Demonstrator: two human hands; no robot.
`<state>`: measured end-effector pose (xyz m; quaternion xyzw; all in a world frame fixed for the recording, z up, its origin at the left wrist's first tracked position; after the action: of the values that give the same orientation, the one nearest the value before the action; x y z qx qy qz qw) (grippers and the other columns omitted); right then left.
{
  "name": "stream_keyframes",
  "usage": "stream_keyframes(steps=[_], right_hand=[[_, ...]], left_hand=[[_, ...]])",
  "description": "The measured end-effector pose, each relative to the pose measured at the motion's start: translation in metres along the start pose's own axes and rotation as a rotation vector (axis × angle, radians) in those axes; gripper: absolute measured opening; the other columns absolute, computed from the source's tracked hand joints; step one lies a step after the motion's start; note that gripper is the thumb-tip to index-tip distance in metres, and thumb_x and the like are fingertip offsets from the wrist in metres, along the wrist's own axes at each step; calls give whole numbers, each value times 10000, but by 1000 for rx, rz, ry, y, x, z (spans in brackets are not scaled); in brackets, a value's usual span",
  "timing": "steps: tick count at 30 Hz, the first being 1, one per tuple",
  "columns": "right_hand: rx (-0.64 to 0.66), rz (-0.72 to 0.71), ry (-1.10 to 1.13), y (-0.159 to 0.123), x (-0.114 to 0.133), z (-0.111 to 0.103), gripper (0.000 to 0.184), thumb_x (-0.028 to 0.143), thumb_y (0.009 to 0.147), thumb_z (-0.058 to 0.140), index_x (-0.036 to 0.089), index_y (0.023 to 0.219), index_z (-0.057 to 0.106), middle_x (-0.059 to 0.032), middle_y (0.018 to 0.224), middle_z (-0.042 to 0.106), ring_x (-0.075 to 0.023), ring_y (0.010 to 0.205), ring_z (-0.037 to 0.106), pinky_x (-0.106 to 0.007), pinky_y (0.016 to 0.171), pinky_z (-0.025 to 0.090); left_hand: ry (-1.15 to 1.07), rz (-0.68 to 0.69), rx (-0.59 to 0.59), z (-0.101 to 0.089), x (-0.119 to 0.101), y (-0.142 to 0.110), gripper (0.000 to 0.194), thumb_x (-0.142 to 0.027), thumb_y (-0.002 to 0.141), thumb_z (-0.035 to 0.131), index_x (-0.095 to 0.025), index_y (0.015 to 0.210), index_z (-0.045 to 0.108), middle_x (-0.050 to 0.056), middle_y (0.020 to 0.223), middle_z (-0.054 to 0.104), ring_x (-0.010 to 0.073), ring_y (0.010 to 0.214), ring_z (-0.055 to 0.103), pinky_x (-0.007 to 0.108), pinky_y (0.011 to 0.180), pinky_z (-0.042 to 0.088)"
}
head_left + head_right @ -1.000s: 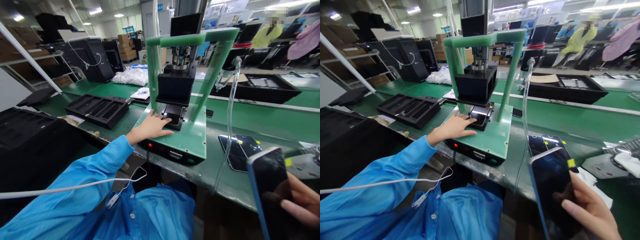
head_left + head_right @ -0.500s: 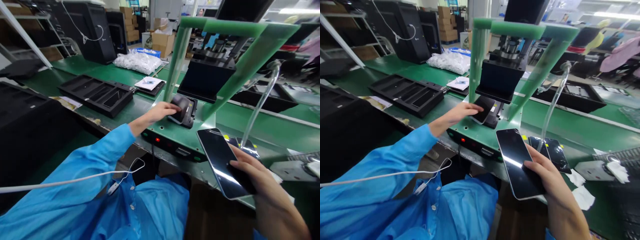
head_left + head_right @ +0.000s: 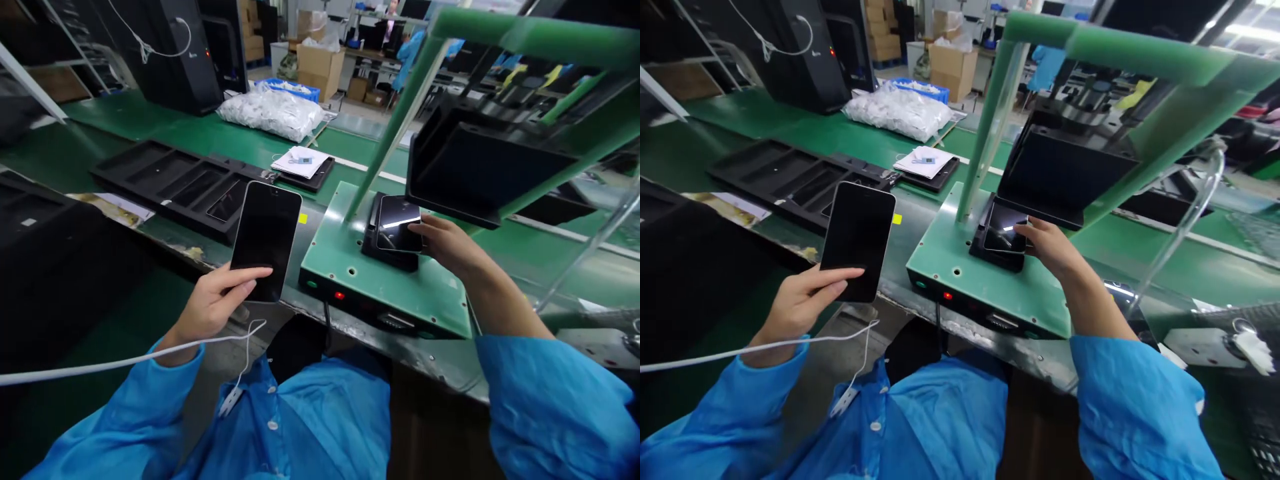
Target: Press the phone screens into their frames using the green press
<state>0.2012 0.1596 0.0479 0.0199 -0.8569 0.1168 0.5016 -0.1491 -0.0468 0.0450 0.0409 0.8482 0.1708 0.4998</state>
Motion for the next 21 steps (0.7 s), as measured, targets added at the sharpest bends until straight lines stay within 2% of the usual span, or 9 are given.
stream_keyframes(steps=[3,6,8,11,13,15,16,19,21], right_hand=[[37,6,-306,1,4,-1,178,257,937,588,126,1045,640,-108,916,677,-218,849,630,-327,775,500],[-25,17,-611,-1,14,-2,266,325,902,690,75,992,694,-172,860,657,-347,933,619,-486,877,442],[-70,-1,-825,-8,19,-3,403,435,942,640,76,1111,717,-226,977,664,-435,1025,608,-563,887,425],[-23,-151,-1112,-34,10,2,526,489,1025,461,145,1391,617,-208,1164,665,-420,1048,641,-540,845,500],[47,-375,-1146,-64,-6,10,660,551,1008,471,121,1509,485,-208,1328,609,-400,1128,630,-526,877,544],[80,-644,-1106,-103,-24,17,838,622,952,538,93,1575,353,-206,1497,484,-410,1293,536,-549,984,533],[67,-738,-1110,-121,-33,19,823,574,962,540,112,1600,298,-186,1561,413,-419,1370,462,-575,1029,507],[-43,-832,-1144,-157,-55,14,772,288,994,504,157,1650,119,-167,1611,336,-419,1450,358,-629,1079,453],[-82,-856,-1066,-172,-57,-1,793,248,988,527,210,1658,106,-156,1572,407,-396,1413,425,-610,1078,469]], left_hand=[[339,246,-27,14,-15,6,377,-346,1029,488,-173,1282,708,130,1243,701,264,1105,689,364,955,577],[678,445,21,55,-17,17,635,-493,963,611,-32,1398,579,259,1285,641,374,1161,647,472,955,560],[844,493,66,82,-11,26,845,-552,852,739,28,1424,513,316,1302,602,422,1191,615,507,961,544],[927,510,118,106,-1,37,911,-537,785,814,7,1436,483,322,1365,553,421,1251,579,489,992,523],[911,516,137,112,2,41,895,-543,800,799,-45,1463,461,298,1396,541,405,1274,568,482,1013,509],[889,519,148,113,4,43,892,-558,824,771,-88,1498,423,274,1406,545,390,1265,577,480,1017,504],[884,523,151,113,5,44,898,-570,830,758,-100,1510,407,265,1401,552,386,1248,588,479,1009,507],[892,532,148,111,9,45,924,-620,844,714,-98,1530,382,255,1383,569,392,1219,600,484,995,512],[891,516,121,106,16,43,962,-683,842,669,-108,1550,364,251,1398,561,406,1234,590,494,1004,508]])
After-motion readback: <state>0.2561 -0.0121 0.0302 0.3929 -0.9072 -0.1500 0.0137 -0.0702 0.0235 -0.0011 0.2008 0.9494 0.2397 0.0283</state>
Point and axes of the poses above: each hand's wrist, its own y-axis towards the middle knuckle, its own z-axis out of the palm, x = y × z, the point moved 10 cm from there along y, towards the middle knuckle
